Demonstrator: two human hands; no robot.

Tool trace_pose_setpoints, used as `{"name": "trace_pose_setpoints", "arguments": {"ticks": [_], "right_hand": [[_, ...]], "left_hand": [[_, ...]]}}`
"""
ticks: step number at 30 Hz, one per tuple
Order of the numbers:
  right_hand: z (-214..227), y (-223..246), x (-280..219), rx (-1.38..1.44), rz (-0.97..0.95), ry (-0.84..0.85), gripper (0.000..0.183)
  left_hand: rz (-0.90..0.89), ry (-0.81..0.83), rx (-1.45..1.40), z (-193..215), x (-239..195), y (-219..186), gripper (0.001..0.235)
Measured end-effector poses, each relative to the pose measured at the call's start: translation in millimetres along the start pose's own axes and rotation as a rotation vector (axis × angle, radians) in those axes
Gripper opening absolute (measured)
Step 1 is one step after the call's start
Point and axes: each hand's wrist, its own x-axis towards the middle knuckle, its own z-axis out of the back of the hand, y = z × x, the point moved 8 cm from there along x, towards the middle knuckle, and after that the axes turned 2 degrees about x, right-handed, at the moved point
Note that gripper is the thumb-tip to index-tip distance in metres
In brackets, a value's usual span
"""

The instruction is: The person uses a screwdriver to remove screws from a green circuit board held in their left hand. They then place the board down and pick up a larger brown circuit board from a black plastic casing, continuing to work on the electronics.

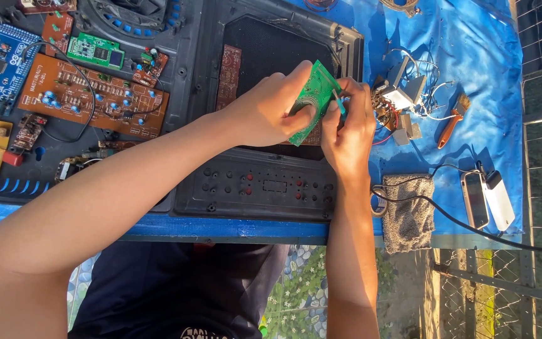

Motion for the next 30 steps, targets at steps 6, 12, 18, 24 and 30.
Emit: {"name": "trace_pose_setpoints", "arguments": {"ticks": [6,12,18,24,30], "right_hand": [[0.0,-3.9,-1.6,0.028,0.019,-0.034,0.037],[-1.6,-6.6,-1.8,0.105,-0.054,-0.017,0.037],[0.1,-19.3,-6.6,0.142,-0.105,-0.043,0.034],[-4.2,-39.4,-10.2,0.425,-0.046,-0.074,0.028],[-12.5,-59.4,-13.8,0.621,-0.097,-0.048,0.023]], "left_hand": [[-0.056,-0.022,-0.019,-2.7,1.5,-4.4,0.026],[-0.122,-0.049,0.047,-2.4,0.1,-5.8,0.037],[-0.121,-0.035,0.12,-6.1,-0.8,-3.4,0.045],[-0.303,-0.144,-0.035,0.7,-7.8,-4.9,0.035],[-0.339,-0.131,-0.054,-6.8,-4.0,10.3,0.052]]}}
